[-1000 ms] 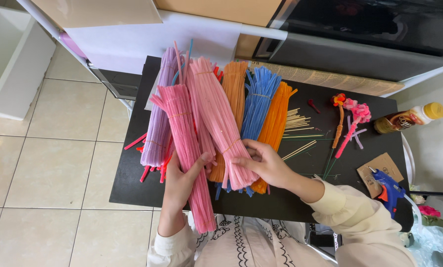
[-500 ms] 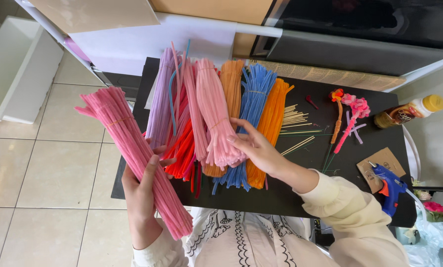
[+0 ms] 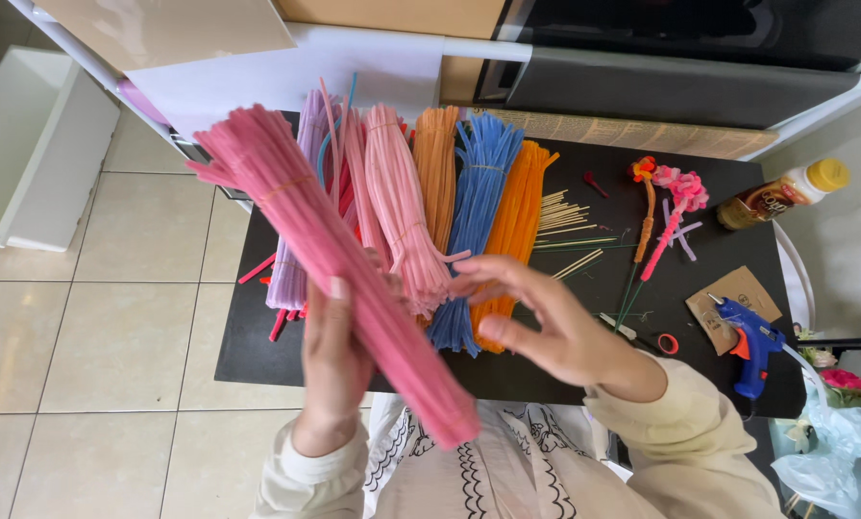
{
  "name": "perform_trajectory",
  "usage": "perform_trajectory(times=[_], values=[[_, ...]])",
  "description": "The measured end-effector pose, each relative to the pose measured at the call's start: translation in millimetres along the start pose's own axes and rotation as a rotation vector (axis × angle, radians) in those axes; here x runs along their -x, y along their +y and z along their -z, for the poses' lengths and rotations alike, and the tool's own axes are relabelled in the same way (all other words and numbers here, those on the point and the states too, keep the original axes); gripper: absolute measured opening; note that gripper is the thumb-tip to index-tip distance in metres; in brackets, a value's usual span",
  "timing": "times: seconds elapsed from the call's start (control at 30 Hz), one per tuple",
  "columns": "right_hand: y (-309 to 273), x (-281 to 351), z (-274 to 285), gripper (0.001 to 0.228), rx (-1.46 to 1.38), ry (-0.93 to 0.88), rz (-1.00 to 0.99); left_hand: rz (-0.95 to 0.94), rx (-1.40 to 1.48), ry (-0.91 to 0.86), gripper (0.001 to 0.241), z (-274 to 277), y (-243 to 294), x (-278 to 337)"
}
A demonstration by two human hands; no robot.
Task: The person organizes bundles of colorful pipe cleaners on a table, separating them by color and arranging them into neat rows. They also handle wooden skewers and a rubber band, placing them on the table alongside the pipe cleaners.
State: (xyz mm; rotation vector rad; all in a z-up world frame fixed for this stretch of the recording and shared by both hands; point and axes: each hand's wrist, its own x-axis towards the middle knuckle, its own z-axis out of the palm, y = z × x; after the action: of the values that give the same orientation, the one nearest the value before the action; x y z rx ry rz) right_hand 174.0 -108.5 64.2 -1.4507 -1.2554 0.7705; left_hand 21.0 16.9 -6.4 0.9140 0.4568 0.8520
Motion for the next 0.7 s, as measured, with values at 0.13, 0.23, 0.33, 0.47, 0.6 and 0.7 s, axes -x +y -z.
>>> perform_trajectory(times=[0.13,0.23,0.33,0.47,0.6,0.7], values=[[24,16,-13,0.081,-0.108,-0.089,-0.086,-0.157,-0.149,-0.273,0.071,-65,9,10],[50,38,0,0.062,-0.241,0.017,-0.074,-0.163,-0.599,-0.428,0.052,-80,60,8],[58,49,35,0.061,-0.238,0.124,-0.11,-0.342,-0.927,-0.131,0.039,-52,53,-9],[66,58,57,0.053,-0.306,0.178,-0.145,-0.187,-0.987,-0.05,0.027,-18,55,-40],[91,71,67,0.05,-0.439,0.262,-0.266,0.009,-1.344,-0.064,0.029,17,15,-87],[104,75,69,0.05,-0.473,0.282,-0.285,0.14,-1.445,-0.175,0.045,17,-7,-100]])
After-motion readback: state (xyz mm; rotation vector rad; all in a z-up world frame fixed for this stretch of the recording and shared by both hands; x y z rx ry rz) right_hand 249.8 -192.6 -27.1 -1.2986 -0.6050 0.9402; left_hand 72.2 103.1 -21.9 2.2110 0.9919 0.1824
